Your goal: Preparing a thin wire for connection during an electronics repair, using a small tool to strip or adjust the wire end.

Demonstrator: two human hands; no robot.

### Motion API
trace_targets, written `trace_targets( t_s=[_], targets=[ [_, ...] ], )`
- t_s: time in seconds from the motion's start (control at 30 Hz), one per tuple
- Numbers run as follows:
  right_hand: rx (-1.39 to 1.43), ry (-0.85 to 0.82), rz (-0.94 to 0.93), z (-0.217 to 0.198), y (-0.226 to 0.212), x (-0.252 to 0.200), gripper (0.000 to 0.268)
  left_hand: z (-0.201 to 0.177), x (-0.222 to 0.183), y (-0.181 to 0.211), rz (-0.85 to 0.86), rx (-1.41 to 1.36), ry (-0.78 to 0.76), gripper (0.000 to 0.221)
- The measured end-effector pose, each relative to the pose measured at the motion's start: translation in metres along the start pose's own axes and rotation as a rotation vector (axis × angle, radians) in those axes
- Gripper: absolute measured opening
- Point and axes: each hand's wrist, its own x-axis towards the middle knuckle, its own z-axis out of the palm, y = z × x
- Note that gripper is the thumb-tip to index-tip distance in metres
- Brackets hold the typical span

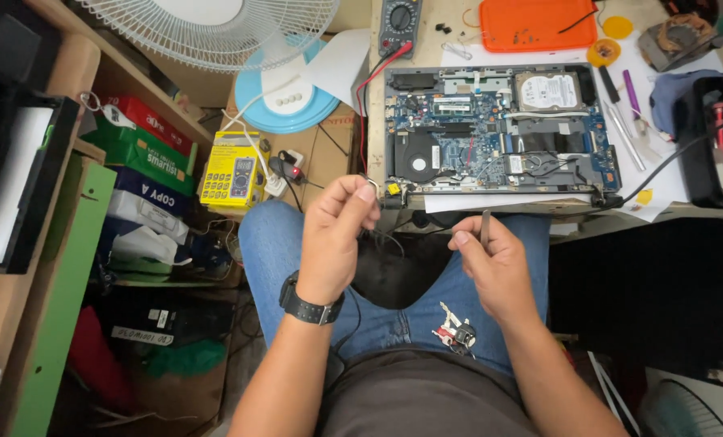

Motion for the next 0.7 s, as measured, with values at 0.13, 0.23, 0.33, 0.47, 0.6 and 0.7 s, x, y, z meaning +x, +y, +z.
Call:
trace_targets(
  t_s=[0.13, 0.23, 0.33, 0.47, 0.6, 0.7],
  targets=[
    [-0.034, 0.001, -0.013, 0.002, -0.013, -0.003, 0.012, 0.011, -0.004, -0.013, -0.014, -0.011, -0.076, 0.012],
    [-0.064, -0.014, -0.046, 0.004, -0.024, -0.005, 0.014, 0.024, -0.013, -0.017, -0.044, -0.038, -0.132, 0.013],
    [-0.084, -0.037, -0.110, 0.001, -0.022, -0.003, 0.021, 0.030, -0.023, -0.024, -0.111, -0.081, -0.181, 0.014],
    [-0.102, -0.061, -0.129, -0.006, -0.025, 0.002, 0.029, 0.037, -0.028, -0.022, -0.217, -0.065, -0.188, 0.021],
    [-0.156, -0.038, -0.135, -0.024, -0.024, 0.006, 0.030, 0.044, -0.035, -0.038, -0.291, -0.077, -0.167, 0.018],
    [-0.260, 0.017, -0.245, -0.038, -0.036, 0.010, 0.029, 0.052, -0.038, -0.031, -0.329, -0.024, -0.180, 0.019]
  ],
)
